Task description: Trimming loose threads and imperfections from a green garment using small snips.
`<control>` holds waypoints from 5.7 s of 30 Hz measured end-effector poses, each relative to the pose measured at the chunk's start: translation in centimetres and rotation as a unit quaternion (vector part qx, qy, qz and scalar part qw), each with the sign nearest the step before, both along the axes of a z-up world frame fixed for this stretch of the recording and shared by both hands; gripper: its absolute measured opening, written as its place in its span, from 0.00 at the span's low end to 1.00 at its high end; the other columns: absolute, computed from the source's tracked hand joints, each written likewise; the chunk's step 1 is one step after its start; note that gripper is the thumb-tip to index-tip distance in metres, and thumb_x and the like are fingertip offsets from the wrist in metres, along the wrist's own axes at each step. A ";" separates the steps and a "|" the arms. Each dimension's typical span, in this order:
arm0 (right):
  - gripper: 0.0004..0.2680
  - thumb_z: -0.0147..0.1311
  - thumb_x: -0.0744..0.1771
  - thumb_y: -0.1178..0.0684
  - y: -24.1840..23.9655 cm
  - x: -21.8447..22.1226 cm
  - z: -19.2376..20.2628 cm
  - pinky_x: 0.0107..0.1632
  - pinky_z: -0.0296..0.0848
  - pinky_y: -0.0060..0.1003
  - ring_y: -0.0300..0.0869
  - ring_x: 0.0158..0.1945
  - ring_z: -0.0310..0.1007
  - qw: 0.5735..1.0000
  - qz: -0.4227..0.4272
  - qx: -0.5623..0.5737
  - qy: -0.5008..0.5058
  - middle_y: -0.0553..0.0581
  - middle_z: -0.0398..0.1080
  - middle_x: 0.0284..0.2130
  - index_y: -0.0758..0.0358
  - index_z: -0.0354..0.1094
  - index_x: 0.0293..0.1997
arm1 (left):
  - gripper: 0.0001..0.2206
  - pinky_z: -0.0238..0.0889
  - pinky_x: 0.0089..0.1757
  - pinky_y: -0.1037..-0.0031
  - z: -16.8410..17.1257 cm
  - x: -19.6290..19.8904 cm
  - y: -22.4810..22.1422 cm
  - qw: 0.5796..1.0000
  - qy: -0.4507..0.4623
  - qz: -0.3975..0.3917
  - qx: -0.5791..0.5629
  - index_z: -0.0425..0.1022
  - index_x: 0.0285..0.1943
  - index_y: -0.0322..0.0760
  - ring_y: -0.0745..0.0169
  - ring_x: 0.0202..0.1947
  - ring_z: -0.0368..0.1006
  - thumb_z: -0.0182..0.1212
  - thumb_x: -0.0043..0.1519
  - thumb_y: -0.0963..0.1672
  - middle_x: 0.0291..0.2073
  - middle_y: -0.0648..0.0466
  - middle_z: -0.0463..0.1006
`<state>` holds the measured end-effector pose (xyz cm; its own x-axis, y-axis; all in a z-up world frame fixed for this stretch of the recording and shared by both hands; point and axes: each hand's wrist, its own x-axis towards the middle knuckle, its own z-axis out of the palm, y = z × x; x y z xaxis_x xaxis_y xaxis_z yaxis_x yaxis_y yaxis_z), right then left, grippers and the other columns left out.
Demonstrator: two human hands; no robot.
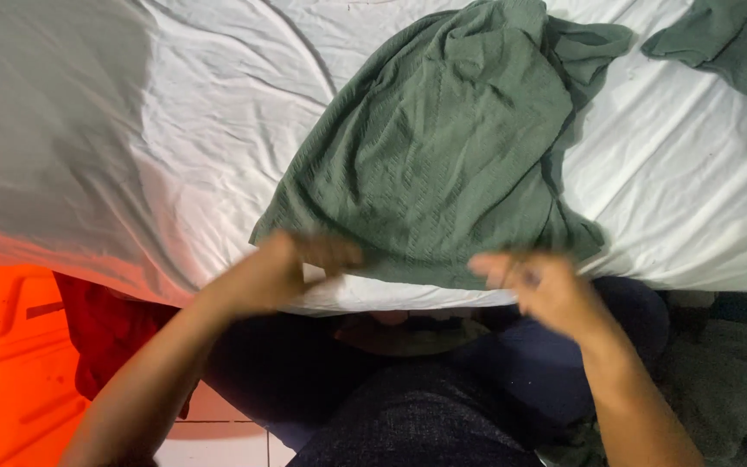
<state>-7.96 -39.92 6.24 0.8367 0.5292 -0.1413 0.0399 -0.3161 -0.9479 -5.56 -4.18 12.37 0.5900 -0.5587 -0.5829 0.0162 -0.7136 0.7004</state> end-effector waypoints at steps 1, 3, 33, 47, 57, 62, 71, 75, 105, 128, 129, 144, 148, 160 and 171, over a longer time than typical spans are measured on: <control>0.05 0.55 0.68 0.60 0.0 1.1 -0.2 0.42 0.76 0.47 0.52 0.31 0.78 0.984 -0.145 -0.085 -0.063 0.62 0.77 0.29 0.63 0.78 0.43 | 0.13 0.72 0.46 0.52 -2.3 1.1 0.5 0.980 -0.158 0.105 -0.055 0.81 0.52 0.31 0.37 0.43 0.80 0.66 0.59 0.38 0.40 0.38 0.84; 0.07 0.53 0.72 0.57 -1.2 5.0 -1.7 0.39 0.73 0.40 0.47 0.22 0.72 0.934 -0.289 -0.164 -0.129 0.55 0.71 0.16 0.61 0.76 0.37 | 0.10 0.73 0.38 0.52 -5.7 4.6 1.2 0.921 -0.314 0.202 -0.111 0.82 0.47 0.29 0.37 0.36 0.80 0.68 0.58 0.38 0.33 0.39 0.83; 0.09 0.55 0.69 0.45 -1.9 8.4 5.3 0.34 0.68 0.42 0.38 0.44 0.71 0.907 -0.343 -0.227 0.085 0.50 0.78 0.36 0.53 0.71 0.51 | 0.21 0.66 0.43 0.57 -5.8 3.1 8.2 0.901 -0.231 0.300 0.211 0.78 0.53 0.38 0.42 0.44 0.78 0.59 0.62 0.55 0.40 0.47 0.84; 0.25 0.72 0.70 0.51 -4.0 22.5 -5.6 0.48 0.76 0.48 0.56 0.60 0.69 0.889 -0.437 0.019 -0.135 0.71 0.62 0.58 0.71 0.55 0.67 | 0.21 0.64 0.57 0.60 -9.3 17.5 5.7 0.664 -0.323 0.590 -0.327 0.70 0.63 0.18 0.50 0.55 0.73 0.62 0.67 0.44 0.52 0.38 0.78; 0.05 0.62 0.66 0.62 -4.6 9.6 4.3 0.18 0.58 0.27 0.33 0.14 0.58 0.937 -0.346 0.009 -0.058 0.51 0.60 0.17 0.61 0.72 0.42 | 0.04 0.58 0.33 0.81 -1.0 0.3 10.6 0.792 -0.221 0.517 -0.237 0.72 0.42 0.38 0.71 0.29 0.65 0.57 0.61 0.38 0.25 0.62 0.64; 0.11 0.63 0.70 0.49 -3.1 9.0 -0.3 0.24 0.70 0.31 0.42 0.37 0.79 0.927 -0.363 -0.083 -0.041 0.59 0.74 0.38 0.65 0.70 0.52 | 0.20 0.70 0.38 0.48 -8.4 0.0 13.5 0.814 -0.305 0.401 0.289 0.78 0.43 0.42 0.33 0.37 0.79 0.64 0.65 0.59 0.30 0.45 0.82; 0.10 0.70 0.65 0.53 -0.8 11.3 -7.5 0.42 0.77 0.46 0.59 0.43 0.79 0.909 -0.268 -0.226 -0.225 0.64 0.79 0.37 0.67 0.77 0.46 | 0.15 0.73 0.38 0.51 -8.8 2.6 9.2 0.837 -0.364 0.249 0.323 0.77 0.49 0.51 0.38 0.37 0.81 0.67 0.59 0.55 0.35 0.52 0.80; 0.09 0.69 0.64 0.55 -2.8 7.0 0.2 0.39 0.73 0.55 0.66 0.38 0.77 0.923 -0.178 -0.240 -0.240 0.69 0.75 0.29 0.69 0.73 0.35 | 0.17 0.72 0.43 0.45 -2.0 0.1 7.9 0.890 -0.240 0.184 0.340 0.83 0.44 0.48 0.30 0.41 0.80 0.59 0.61 0.56 0.34 0.42 0.84; 0.11 0.62 0.68 0.58 -6.1 18.5 -5.5 0.22 0.77 0.35 0.46 0.31 0.75 0.926 -0.316 -0.139 -0.154 0.59 0.76 0.41 0.62 0.72 0.56 | 0.07 0.70 0.39 0.74 -10.3 10.0 11.6 0.803 -0.218 0.545 -0.103 0.86 0.42 0.48 0.66 0.35 0.79 0.76 0.58 0.47 0.31 0.54 0.83; 0.06 0.60 0.69 0.49 -4.1 10.2 2.3 0.30 0.62 0.31 0.36 0.20 0.62 0.949 -0.270 -0.160 0.004 0.50 0.68 0.21 0.55 0.77 0.48 | 0.10 0.77 0.35 0.74 -3.2 0.0 4.2 0.958 -0.262 -0.036 -0.114 0.79 0.51 0.37 0.62 0.33 0.83 0.62 0.63 0.44 0.41 0.53 0.84; 0.06 0.60 0.69 0.49 -3.2 11.3 2.1 0.30 0.62 0.31 0.36 0.20 0.62 0.950 -0.269 -0.160 0.002 0.50 0.68 0.21 0.55 0.77 0.48 | 0.10 0.77 0.35 0.74 -2.5 1.0 4.4 0.957 -0.264 -0.035 -0.113 0.79 0.51 0.37 0.62 0.33 0.83 0.62 0.63 0.44 0.41 0.53 0.84; 0.12 0.71 0.65 0.59 -0.2 11.9 -4.6 0.51 0.75 0.44 0.52 0.47 0.78 0.911 -0.158 -0.166 -0.344 0.59 0.78 0.39 0.68 0.75 0.51 | 0.09 0.57 0.42 0.69 -9.1 -1.9 1.4 0.796 -0.604 -0.043 -0.007 0.78 0.30 0.54 0.63 0.40 0.69 0.65 0.63 0.51 0.34 0.65 0.73; 0.06 0.68 0.67 0.60 -0.1 9.6 -3.7 0.50 0.74 0.44 0.52 0.45 0.78 0.910 -0.164 -0.125 -0.358 0.56 0.75 0.36 0.64 0.76 0.46 | 0.12 0.58 0.39 0.67 -8.8 -3.7 0.2 0.799 -0.595 -0.026 -0.081 0.79 0.31 0.51 0.59 0.41 0.72 0.56 0.68 0.47 0.34 0.61 0.77; 0.07 0.67 0.67 0.52 -3.5 8.2 -2.9 0.38 0.72 0.42 0.48 0.38 0.76 0.944 -0.221 -0.147 -0.196 0.56 0.77 0.35 0.59 0.75 0.46 | 0.08 0.69 0.42 0.56 -3.1 -1.6 -1.1 0.911 -0.392 -0.063 -0.109 0.81 0.38 0.35 0.40 0.37 0.77 0.70 0.57 0.44 0.33 0.44 0.81; 0.17 0.65 0.65 0.49 -0.1 18.6 -5.2 0.46 0.75 0.60 0.66 0.51 0.76 0.932 -0.225 -0.267 -0.100 0.73 0.76 0.43 0.76 0.73 0.49 | 0.11 0.68 0.46 0.59 -14.1 14.9 7.1 0.803 -0.491 0.228 0.249 0.85 0.46 0.51 0.55 0.40 0.76 0.67 0.56 0.47 0.35 0.61 0.78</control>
